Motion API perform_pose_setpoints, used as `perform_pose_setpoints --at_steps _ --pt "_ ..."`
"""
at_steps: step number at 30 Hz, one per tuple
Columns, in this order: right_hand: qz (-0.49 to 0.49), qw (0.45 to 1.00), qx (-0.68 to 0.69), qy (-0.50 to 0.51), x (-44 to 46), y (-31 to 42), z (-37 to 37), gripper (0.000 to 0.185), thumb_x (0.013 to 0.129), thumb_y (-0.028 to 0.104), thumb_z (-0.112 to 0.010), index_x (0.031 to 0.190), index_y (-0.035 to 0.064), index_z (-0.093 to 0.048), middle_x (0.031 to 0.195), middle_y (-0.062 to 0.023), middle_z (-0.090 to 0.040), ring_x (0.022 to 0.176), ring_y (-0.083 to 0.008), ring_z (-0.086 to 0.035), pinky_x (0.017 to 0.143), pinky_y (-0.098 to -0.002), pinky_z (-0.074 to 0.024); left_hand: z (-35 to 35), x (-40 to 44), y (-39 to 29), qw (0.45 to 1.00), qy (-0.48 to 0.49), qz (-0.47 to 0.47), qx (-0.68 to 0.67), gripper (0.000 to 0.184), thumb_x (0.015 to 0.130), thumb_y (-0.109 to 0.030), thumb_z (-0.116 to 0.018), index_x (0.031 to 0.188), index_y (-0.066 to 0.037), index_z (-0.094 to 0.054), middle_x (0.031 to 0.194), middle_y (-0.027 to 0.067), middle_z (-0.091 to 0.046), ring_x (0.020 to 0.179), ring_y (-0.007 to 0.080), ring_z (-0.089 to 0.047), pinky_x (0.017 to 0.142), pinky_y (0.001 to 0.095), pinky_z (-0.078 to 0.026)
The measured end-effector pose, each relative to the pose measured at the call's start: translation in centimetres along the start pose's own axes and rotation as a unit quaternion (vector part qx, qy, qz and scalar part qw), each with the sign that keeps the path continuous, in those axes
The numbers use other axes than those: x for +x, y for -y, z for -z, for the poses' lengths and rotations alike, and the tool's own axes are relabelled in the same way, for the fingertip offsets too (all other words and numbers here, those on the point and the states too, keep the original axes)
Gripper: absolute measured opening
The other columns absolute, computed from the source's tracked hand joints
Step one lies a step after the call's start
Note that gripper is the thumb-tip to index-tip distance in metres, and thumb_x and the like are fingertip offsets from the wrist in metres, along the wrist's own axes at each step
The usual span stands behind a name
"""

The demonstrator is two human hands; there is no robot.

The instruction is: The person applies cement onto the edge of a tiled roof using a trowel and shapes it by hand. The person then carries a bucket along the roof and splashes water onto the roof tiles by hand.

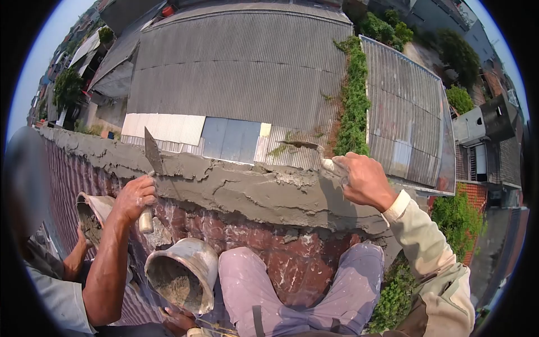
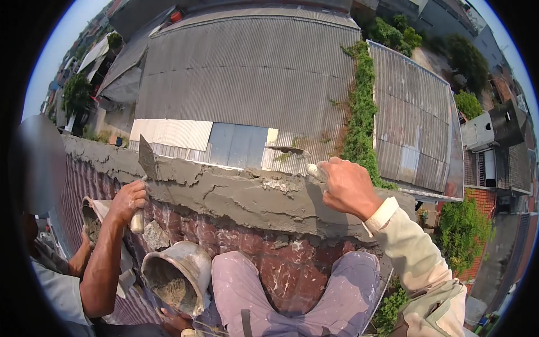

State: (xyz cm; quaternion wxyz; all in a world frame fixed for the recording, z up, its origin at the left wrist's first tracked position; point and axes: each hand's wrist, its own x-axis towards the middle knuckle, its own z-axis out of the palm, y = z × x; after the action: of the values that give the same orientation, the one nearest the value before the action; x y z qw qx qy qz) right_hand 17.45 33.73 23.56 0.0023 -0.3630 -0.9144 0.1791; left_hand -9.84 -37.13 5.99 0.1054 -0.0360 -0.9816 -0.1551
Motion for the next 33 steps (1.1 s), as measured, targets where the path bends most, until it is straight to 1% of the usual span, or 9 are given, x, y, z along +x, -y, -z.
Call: perform_pose_setpoints --at_steps 7,13,15,20,23,26,27,29,33 --pt "0.114 0.967 -0.08 0.213 6.5 1.1 -0.8 0.017 0.065 0.014 -0.064 0.064 -0.0022 -0.066 0.071 -0.0247 -0.066 0.073 -0.0414 -0.069 0.066 -0.0472 -0.0567 0.9 0.1 -1.7 0.999 0.014 0.017 -0.046 0.054 0.107 -0.032 -0.039 0.142 0.008 -0.042 0.144 0.0269 -0.047 0.131 0.0372 -0.047 0.111 0.0444 -0.035" --pt "0.043 0.952 -0.145 0.267 3.4 -1.7 1.4 0.018 0.063 0.015 -0.064 0.068 -0.0022 -0.068 0.074 -0.0241 -0.068 0.077 -0.0411 -0.069 0.068 -0.047 -0.0568 0.6 0.0 -1.6 0.993 0.017 0.026 -0.113 0.054 0.107 -0.032 -0.039 0.143 0.009 -0.041 0.145 0.0265 -0.046 0.132 0.037 -0.047 0.112 0.0441 -0.034" --pt "0.013 0.947 -0.153 0.281 1.6 -2.7 1.9 0.018 0.063 0.014 -0.064 0.068 -0.0021 -0.068 0.074 -0.0244 -0.068 0.077 -0.0409 -0.069 0.07 -0.0469 -0.0567 0.4 0.4 -3.5 0.955 0.026 0.098 -0.278 0.056 0.106 -0.033 -0.041 0.143 0.009 -0.041 0.145 0.0257 -0.046 0.133 0.0361 -0.045 0.112 0.0429 -0.034" --pt "-0.028 0.954 -0.204 0.219 -2.0 -5.0 2.8 0.015 0.063 0.012 -0.063 0.07 -0.001 -0.067 0.079 -0.0227 -0.068 0.077 -0.0423 -0.067 0.069 -0.0458 -0.0557 0.9 0.3 -4.6 0.98 0.056 0.057 -0.18 0.057 0.106 -0.035 -0.041 0.14 0.011 -0.043 0.143 0.027 -0.048 0.131 0.038 -0.046 0.11 0.0431 -0.034" --pt "-0.032 0.982 -0.152 0.108 -5.8 -5.7 3.4 0.026 0.067 0.008 -0.061 0.09 -0.0003 -0.069 0.094 -0.0239 -0.066 0.08 -0.0422 -0.065 0.069 -0.0458 -0.0535 2.1 -0.1 -6.3 0.986 0.139 0.067 -0.06 0.055 0.105 -0.034 -0.04 0.139 0.01 -0.046 0.141 0.0278 -0.049 0.13 0.0401 -0.047 0.108 0.0432 -0.035" --pt "0.024 0.994 -0.076 -0.077 -9.9 -5.1 3.7 0.046 0.073 0.006 -0.058 0.118 0.0001 -0.062 0.104 -0.0182 -0.065 0.078 -0.0324 -0.065 0.068 -0.0423 -0.0517 0.7 0.0 -5.1 0.975 0.123 0.107 -0.152 0.054 0.104 -0.034 -0.041 0.139 0.006 -0.048 0.139 0.0274 -0.052 0.127 0.0412 -0.049 0.107 0.0439 -0.036" --pt "-0.053 0.987 0.13 -0.083 -11.1 -3.9 3.8 0.051 0.075 0.007 -0.057 0.125 -0.0006 -0.059 0.104 -0.014 -0.063 0.076 -0.0261 -0.063 0.067 -0.0384 -0.051 0.7 0.4 -6.4 0.98 0.076 0.059 -0.175 0.054 0.104 -0.035 -0.041 0.139 0.005 -0.048 0.138 0.027 -0.052 0.127 0.0408 -0.049 0.106 0.0438 -0.037" --pt "-0.14 0.892 0.416 -0.104 -13.7 -2.1 2.0 0.056 0.079 0.009 -0.055 0.134 -0.0022 -0.054 0.101 -0.0078 -0.061 0.073 -0.016 -0.058 0.065 -0.0314 -0.0495 -0.1 0.9 -6.5 0.98 0.022 0.013 -0.197 0.054 0.105 -0.035 -0.041 0.14 0.005 -0.049 0.137 0.0266 -0.053 0.126 0.0404 -0.05 0.106 0.0438 -0.037" --pt "-0.223 0.729 0.645 -0.059 -17.9 3.2 -3.9 0.045 0.084 0.013 -0.053 0.126 -0.002 -0.057 0.083 -0.0083 -0.061 0.061 -0.0134 -0.056 0.055 -0.0276 -0.0491 -1.8 1.9 -3.5 0.971 0.032 0.086 -0.222 0.054 0.105 -0.038 -0.04 0.138 0.004 -0.051 0.137 0.0258 -0.054 0.125 0.0394 -0.051 0.105 0.0431 -0.038"
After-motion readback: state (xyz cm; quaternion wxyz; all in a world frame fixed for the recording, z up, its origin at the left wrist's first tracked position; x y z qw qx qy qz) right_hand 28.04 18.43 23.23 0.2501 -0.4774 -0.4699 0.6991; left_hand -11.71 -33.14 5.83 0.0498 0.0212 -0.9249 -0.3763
